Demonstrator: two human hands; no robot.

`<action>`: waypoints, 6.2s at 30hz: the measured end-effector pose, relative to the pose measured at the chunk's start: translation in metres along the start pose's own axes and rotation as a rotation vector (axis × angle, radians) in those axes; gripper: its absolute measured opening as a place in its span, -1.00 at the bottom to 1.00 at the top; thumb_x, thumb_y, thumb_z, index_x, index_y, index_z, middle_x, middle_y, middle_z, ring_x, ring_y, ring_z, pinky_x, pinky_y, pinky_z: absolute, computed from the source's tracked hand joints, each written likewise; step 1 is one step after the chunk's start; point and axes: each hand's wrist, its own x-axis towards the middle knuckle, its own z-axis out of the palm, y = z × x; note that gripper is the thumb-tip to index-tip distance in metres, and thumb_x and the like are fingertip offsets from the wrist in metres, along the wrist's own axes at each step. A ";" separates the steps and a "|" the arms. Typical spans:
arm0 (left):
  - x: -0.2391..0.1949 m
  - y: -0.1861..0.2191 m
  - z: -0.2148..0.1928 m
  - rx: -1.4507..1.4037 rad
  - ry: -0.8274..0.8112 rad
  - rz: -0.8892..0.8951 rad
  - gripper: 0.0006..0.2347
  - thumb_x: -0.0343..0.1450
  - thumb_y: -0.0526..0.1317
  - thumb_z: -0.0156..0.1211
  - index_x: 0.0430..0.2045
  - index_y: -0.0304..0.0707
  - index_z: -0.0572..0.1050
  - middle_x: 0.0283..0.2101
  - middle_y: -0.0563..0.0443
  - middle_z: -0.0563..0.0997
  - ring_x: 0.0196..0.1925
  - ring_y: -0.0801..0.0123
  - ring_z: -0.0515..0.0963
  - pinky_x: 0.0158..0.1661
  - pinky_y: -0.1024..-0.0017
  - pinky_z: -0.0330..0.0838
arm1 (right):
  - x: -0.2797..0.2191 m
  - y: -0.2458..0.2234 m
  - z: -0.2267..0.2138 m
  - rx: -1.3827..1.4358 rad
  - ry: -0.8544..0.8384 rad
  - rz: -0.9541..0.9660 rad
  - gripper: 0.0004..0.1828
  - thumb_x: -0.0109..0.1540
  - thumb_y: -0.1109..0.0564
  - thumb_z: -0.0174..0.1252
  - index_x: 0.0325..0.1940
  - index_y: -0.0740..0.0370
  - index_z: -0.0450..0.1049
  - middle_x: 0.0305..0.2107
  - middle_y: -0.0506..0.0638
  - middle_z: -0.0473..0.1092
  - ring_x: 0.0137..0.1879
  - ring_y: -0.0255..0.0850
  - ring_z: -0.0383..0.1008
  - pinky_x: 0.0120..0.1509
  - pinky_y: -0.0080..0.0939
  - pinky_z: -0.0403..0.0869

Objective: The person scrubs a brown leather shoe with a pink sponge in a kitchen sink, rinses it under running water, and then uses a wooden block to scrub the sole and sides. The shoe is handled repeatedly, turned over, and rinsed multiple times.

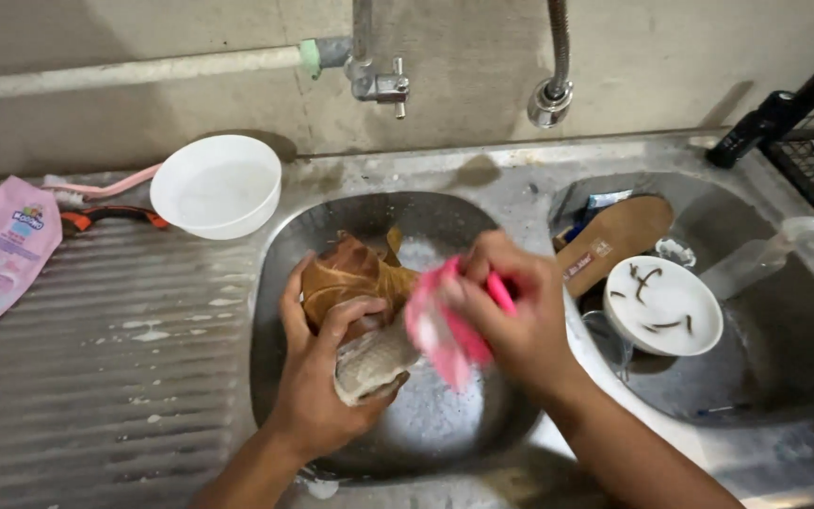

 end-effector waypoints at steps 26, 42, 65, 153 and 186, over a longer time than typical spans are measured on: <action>-0.014 -0.028 -0.025 0.126 0.158 0.016 -0.51 0.04 -0.15 0.46 -0.16 -0.13 0.46 0.27 -0.34 0.17 0.52 -0.12 0.18 0.36 0.22 0.17 | 0.002 0.126 0.036 -0.623 -0.087 -0.021 -0.65 0.11 -0.12 0.22 -0.59 0.06 0.30 -0.54 -0.10 0.30 -0.25 -0.16 0.23 -0.06 0.06 0.19; -0.003 -0.043 -0.035 0.037 0.342 -0.132 -0.42 0.09 -0.16 0.53 -0.03 -0.19 0.37 0.09 -0.04 0.32 0.22 0.23 0.38 0.21 0.32 0.33 | 0.016 0.105 -0.006 -1.071 -0.042 -0.141 -0.54 0.17 -0.38 0.27 -0.54 -0.03 0.51 -0.54 -0.17 0.44 -0.17 -0.14 0.35 0.04 0.13 0.25; -0.004 -0.053 -0.033 -0.140 0.240 -0.122 -0.40 0.03 -0.23 0.52 -0.03 -0.19 0.39 0.19 -0.09 0.17 0.25 0.25 0.41 0.20 0.33 0.45 | 0.090 0.025 -0.050 -0.986 -0.077 0.463 -0.46 0.15 -0.15 0.37 0.11 0.00 0.35 -0.01 -0.03 0.41 0.05 -0.04 0.44 0.03 0.03 0.45; 0.020 -0.073 -0.068 -0.739 0.254 -0.947 -0.60 0.09 -0.36 0.35 -0.18 -0.25 0.50 -0.28 -0.21 0.66 -0.26 0.05 0.64 -0.30 0.31 0.47 | 0.010 0.069 -0.063 -0.068 -0.748 0.529 -0.22 0.05 -0.06 0.41 0.31 0.17 0.37 0.00 -0.01 0.56 0.06 -0.24 0.60 0.08 -0.24 0.67; 0.038 -0.032 -0.139 -0.265 0.363 -1.067 -0.63 0.24 -0.03 0.16 -0.07 0.01 0.57 -0.06 0.21 0.65 0.09 0.43 0.56 0.14 0.42 0.21 | -0.040 0.065 0.023 0.245 -0.839 0.738 -0.27 0.11 0.30 0.37 0.32 0.15 0.24 0.07 0.02 0.52 0.12 -0.26 0.54 0.07 -0.25 0.66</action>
